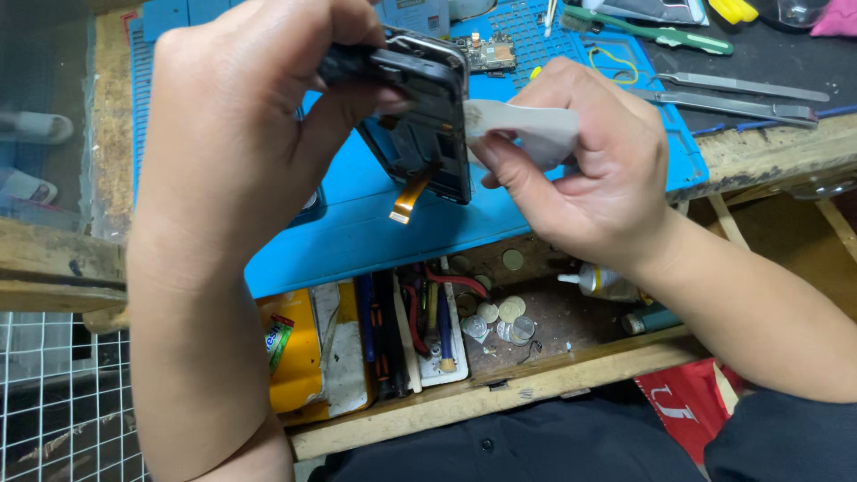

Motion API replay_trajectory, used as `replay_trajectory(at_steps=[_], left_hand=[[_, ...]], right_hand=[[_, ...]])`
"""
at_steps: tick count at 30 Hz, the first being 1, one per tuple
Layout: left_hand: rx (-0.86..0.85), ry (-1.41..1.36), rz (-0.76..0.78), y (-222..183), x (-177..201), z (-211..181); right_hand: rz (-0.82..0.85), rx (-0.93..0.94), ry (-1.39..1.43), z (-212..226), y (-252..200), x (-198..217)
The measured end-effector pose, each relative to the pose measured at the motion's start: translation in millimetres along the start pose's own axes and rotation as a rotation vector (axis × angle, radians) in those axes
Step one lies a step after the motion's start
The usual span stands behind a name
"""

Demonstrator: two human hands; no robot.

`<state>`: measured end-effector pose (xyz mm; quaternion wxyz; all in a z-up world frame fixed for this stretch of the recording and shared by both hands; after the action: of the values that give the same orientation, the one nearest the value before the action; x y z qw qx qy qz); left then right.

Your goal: The person cleans the edges of a smartphone chassis with a white wipe, then uses a metal spudger to pry and separate the screen assembly from the frame. They continue to clean the internal edges and remove adhesive residue using the wipe and a screwdriver.

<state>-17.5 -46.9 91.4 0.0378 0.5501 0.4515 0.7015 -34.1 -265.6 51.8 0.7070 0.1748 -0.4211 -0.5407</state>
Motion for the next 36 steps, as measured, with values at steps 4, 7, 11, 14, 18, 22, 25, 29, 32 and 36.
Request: replay_trajectory(at_steps=[4, 7, 11, 14, 18, 22, 25, 29, 32, 36], left_hand=[[0.015, -0.020, -0.013, 2.1, -3.8, -2.3], [0.038, -0.085, -0.001, 3.5, -4.9, -6.2], [0.016, -0.105, -0.033, 2.6, -3.9, -13.3], [0.028, -0.097, -0.038, 1.8, -3.0, -16.5], [0.024, -0.113, -0.056, 2.4, -2.5, -17.4], [0.000, -0.110, -0.079, 6.1, -2.7, -16.7], [0.003, -0.102, -0.065, 6.3, -3.9, -17.4], [0.007, -0.092, -0.075, 3.0, -7.6, -17.0], [-0.002, -0.090, -0.096, 2.1, -11.4, -12.6], [0.040, -0.107, -0.079, 3.2, -18.3, -8.1]], right_hand=[[0.125, 0.041, -0.070, 2.0, 3.6, 0.3], [0.165, -0.121, -0.069, -2.0, 1.4, 2.5], [0.201, -0.033, -0.221, 2.0, -1.8, 2.4], [0.195, -0.048, -0.269, 0.0, -6.8, 0.1], [0.202, -0.034, -0.283, -1.4, -8.9, -0.9], [0.246, -0.035, -0.299, -1.9, -7.8, -1.3], [0.276, -0.003, -0.372, -1.3, -6.6, -0.9], [0.299, -0.029, -0.327, -3.4, -10.0, -1.4], [0.288, -0.036, -0.320, -6.5, -9.6, -2.9], [0.299, 0.038, -0.352, -4.5, -8.2, -1.4]])
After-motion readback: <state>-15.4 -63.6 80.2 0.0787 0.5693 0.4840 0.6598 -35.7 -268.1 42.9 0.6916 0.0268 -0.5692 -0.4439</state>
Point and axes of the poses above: each hand's wrist, its own y-axis towards the middle knuckle, its own x-axis out of the back of the hand, z = x × y, the point moved 5 cm from there along y, towards the middle knuckle, and after that the axes turned 8 degrees about y, right-handed, at the moved point
